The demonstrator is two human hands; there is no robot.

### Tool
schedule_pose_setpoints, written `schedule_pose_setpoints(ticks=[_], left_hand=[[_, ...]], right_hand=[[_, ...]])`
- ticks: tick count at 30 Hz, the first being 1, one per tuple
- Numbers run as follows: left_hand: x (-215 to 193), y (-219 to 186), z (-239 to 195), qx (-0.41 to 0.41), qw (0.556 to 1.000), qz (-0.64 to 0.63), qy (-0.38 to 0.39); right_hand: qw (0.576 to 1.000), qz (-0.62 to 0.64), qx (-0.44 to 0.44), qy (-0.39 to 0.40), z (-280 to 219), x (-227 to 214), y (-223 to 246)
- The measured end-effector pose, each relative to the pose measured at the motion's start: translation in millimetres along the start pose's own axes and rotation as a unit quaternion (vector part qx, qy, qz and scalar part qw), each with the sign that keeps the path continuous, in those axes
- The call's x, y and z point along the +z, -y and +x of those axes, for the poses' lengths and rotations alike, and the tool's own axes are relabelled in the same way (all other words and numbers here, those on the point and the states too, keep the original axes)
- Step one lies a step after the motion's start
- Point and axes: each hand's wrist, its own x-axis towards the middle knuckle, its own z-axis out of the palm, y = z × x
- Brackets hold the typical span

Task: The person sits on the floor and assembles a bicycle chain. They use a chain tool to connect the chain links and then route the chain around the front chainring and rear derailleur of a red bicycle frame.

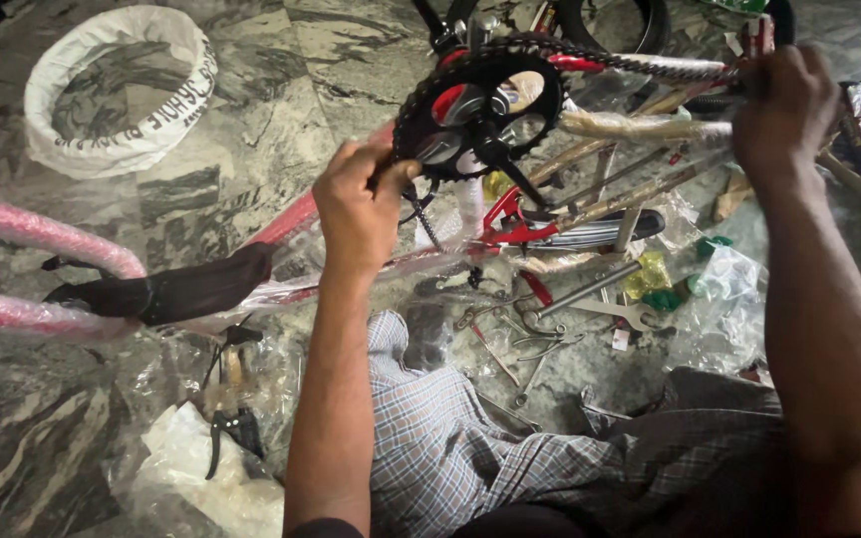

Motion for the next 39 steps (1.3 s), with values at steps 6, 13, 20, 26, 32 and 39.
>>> schedule_pose_setpoints(ticks=[6, 13, 20, 26, 32, 39], left_hand=[[14.4, 19.1, -12.3, 0.011, 0.999, -0.045, -0.019], [21.3, 16.9, -16.9, -0.031, 0.999, -0.038, -0.014], [31.2, 15.9, -35.3, -0.011, 0.996, -0.012, -0.084], [49.2, 37.9, -61.5, -0.071, 0.984, -0.13, -0.1], [65.0, 49.3, -75.9, -0.11, 0.945, -0.27, -0.147], [81.0, 46.2, -81.5, -0.272, 0.839, -0.444, -0.16]], right_hand=[[0.998, -0.004, 0.047, 0.042, -40.5, -0.3, -86.3], [0.981, 0.135, 0.118, 0.071, -54.5, 14.4, -108.0], [0.928, 0.301, 0.215, 0.048, -48.2, -1.2, -93.9], [0.954, 0.202, 0.205, 0.079, -47.7, -21.3, -88.9], [0.987, 0.102, 0.068, 0.105, -63.2, -18.0, -85.3], [0.992, 0.034, 0.043, 0.113, -66.8, -16.2, -84.5]])
